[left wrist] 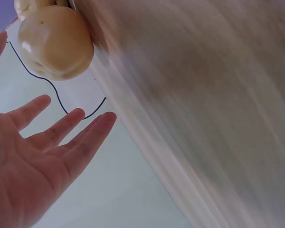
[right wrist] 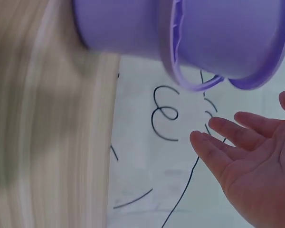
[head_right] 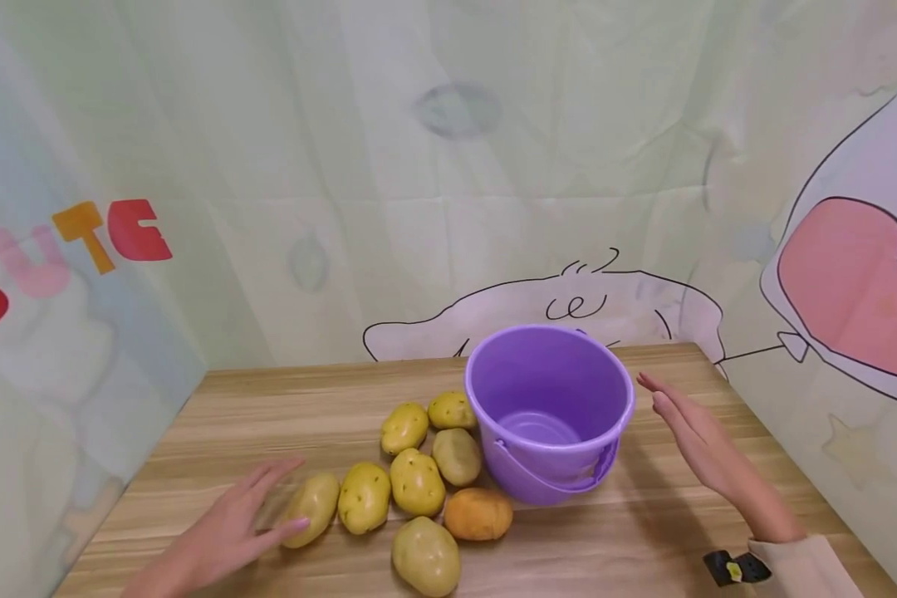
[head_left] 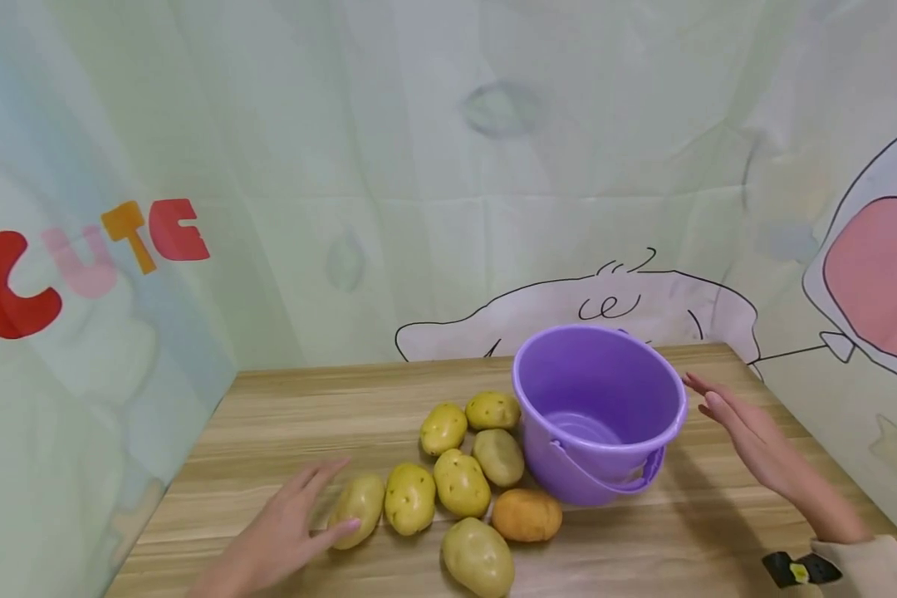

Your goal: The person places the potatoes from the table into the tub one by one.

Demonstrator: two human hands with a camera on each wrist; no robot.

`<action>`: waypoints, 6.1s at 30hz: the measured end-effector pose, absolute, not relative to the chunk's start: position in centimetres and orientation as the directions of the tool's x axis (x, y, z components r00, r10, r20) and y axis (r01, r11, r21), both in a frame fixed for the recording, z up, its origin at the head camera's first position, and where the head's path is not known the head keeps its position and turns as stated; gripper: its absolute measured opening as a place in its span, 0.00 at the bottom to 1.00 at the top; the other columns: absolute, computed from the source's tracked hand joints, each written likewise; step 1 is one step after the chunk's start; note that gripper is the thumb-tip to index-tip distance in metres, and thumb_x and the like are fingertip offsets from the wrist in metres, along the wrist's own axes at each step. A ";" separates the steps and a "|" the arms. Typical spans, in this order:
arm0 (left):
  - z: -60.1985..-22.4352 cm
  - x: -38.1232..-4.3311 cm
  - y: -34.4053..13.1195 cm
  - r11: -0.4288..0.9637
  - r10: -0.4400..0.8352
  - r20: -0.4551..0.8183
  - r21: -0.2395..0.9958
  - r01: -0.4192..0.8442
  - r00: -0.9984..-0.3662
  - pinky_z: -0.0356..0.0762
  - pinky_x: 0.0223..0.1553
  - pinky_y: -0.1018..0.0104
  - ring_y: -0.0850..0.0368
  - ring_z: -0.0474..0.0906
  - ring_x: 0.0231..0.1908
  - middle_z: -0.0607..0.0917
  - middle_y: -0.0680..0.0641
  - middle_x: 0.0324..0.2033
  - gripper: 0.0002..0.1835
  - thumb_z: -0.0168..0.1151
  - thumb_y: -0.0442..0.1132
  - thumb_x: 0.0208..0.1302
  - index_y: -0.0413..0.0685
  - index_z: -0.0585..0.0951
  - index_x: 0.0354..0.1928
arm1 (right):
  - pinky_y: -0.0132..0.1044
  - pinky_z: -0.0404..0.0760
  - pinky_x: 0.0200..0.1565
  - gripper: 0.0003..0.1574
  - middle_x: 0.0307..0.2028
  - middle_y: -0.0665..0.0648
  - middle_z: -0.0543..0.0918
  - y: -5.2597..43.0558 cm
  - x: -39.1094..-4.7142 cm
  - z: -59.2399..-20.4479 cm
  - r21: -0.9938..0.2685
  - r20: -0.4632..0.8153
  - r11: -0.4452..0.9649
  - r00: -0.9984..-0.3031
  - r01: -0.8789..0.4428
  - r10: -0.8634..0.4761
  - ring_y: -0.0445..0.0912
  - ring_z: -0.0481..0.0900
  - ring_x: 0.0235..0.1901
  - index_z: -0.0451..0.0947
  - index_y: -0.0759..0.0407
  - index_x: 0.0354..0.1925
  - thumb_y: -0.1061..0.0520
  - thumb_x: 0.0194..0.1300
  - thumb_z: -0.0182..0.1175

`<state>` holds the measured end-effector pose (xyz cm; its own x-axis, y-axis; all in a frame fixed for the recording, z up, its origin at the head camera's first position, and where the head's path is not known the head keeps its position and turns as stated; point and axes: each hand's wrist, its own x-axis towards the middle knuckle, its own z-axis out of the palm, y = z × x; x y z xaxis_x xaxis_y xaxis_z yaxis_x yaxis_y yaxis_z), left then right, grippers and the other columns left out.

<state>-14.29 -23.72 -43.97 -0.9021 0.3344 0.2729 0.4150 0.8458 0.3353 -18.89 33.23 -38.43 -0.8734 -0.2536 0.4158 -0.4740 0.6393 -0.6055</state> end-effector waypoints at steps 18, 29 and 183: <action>-44.1 -14.4 -23.1 0.850 0.317 0.125 0.403 0.340 -0.940 0.70 0.46 0.40 0.42 0.70 0.53 0.70 0.47 0.58 0.40 0.54 0.66 0.56 0.57 0.61 0.67 | 0.26 0.74 0.45 0.34 0.51 0.45 0.74 29.1 -20.4 -37.1 -0.944 0.324 0.062 -0.946 -0.325 -0.028 0.34 0.75 0.47 0.53 0.76 0.64 0.54 0.71 0.46; -44.3 -14.8 -22.7 0.838 0.312 0.093 0.441 0.320 -0.945 0.74 0.40 0.59 0.61 0.72 0.42 0.72 0.51 0.54 0.37 0.54 0.66 0.56 0.59 0.64 0.65 | 0.26 0.75 0.42 0.34 0.55 0.57 0.72 27.7 -21.2 -36.5 -0.917 0.283 0.307 -0.958 -0.256 0.046 0.34 0.74 0.46 0.60 0.71 0.63 0.48 0.71 0.46; -31.4 -22.5 0.2 0.525 0.638 0.455 0.334 0.783 -0.621 0.71 0.32 0.76 0.61 0.70 0.38 0.69 0.49 0.48 0.34 0.59 0.61 0.54 0.63 0.66 0.64 | 0.22 0.72 0.41 0.26 0.51 0.49 0.74 26.8 -21.6 -37.2 -0.888 0.334 0.380 -0.931 -0.258 0.149 0.29 0.71 0.42 0.64 0.72 0.61 0.55 0.73 0.40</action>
<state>-22.49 0.17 -31.37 -0.6211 0.6380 0.4552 0.7833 0.5246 0.3335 -21.64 26.83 -37.16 -0.9308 0.1488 0.3339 -0.2578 0.3802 -0.8882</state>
